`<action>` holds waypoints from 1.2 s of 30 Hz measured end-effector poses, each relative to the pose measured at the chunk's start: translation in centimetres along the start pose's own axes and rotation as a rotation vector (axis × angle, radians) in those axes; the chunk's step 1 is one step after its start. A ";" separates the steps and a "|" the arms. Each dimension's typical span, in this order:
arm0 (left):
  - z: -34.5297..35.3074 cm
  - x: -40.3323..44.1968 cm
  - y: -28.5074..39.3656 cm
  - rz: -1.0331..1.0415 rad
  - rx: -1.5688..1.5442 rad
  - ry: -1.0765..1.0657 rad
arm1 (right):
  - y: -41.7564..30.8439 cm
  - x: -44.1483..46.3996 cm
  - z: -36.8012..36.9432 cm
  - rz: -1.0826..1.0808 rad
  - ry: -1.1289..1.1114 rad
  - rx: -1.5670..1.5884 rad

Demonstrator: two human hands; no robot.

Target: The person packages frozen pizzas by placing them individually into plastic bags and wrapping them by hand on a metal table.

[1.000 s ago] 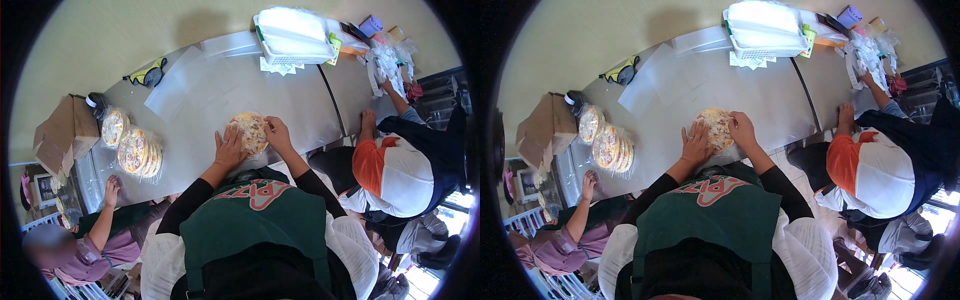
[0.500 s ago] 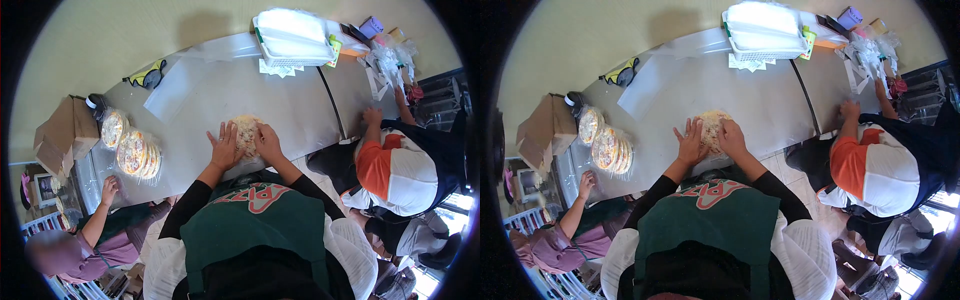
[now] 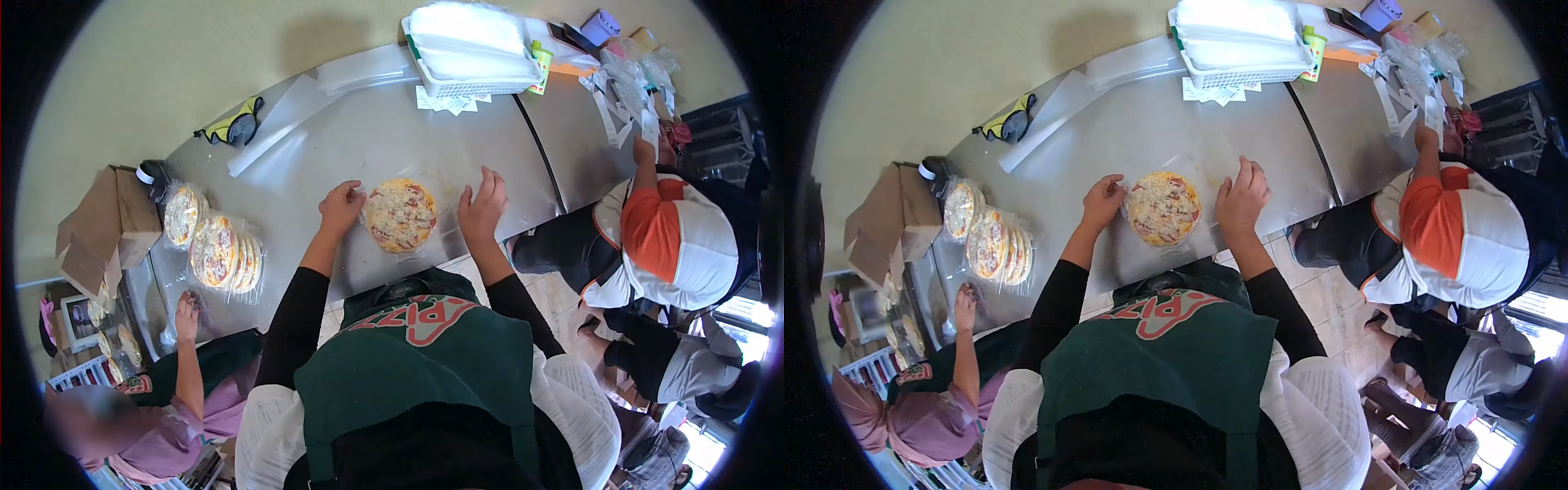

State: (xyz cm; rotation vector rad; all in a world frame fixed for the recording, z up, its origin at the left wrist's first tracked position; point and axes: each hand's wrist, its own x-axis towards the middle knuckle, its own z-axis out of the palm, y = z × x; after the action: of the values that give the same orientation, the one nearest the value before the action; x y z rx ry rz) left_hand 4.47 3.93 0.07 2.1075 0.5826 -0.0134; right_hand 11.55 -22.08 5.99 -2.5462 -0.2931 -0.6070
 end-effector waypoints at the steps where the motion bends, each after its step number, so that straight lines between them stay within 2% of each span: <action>1: 0.0 0.3 -0.7 0.021 -0.022 -0.026 | -0.5 0.1 -1.1 -0.106 0.070 -0.195; 4: 0.0 0.6 -1.4 0.076 -0.093 -0.095 | -0.7 -2.2 -1.8 -0.173 -0.051 -0.087; 7: -0.4 0.3 -0.7 0.109 -0.181 -0.135 | 0.4 -6.5 0.0 -0.088 -0.196 0.156; 10: -0.7 -0.1 -0.1 0.120 -0.269 -0.177 | 0.4 -10.0 0.8 0.149 -0.396 0.234; 13: -1.0 0.0 0.5 0.127 -0.321 -0.198 | 0.0 -11.1 1.2 0.158 -0.350 0.218; 16: -1.4 0.0 1.3 0.102 -0.383 -0.272 | -0.5 -11.2 1.2 0.263 -0.463 0.190; 19: -1.7 0.1 2.0 0.122 -0.371 -0.352 | -1.6 -11.1 0.4 0.415 -0.705 0.204; 21: -2.0 0.1 2.4 0.158 -0.318 -0.377 | -1.8 -11.7 0.5 0.410 -0.664 0.202; 28: -2.7 0.6 1.4 -0.047 -0.608 -0.409 | -2.4 -12.3 1.1 0.612 -0.491 0.288; 31: -2.6 0.6 0.6 -0.025 -0.598 -0.423 | -3.0 -12.2 0.7 0.615 -0.625 0.307; 34: -2.6 0.4 1.2 0.043 -0.577 -0.430 | -3.3 -12.7 0.6 0.492 -0.633 0.237; 36: -2.7 -0.1 2.2 0.076 -0.550 -0.435 | -3.4 -12.9 0.7 0.523 -0.663 0.291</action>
State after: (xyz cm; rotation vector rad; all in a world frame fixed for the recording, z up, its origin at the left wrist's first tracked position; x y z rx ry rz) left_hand 4.75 5.03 3.32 1.5234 0.2077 -0.2368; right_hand -0.55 -19.97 0.77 -2.3172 0.0712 0.4531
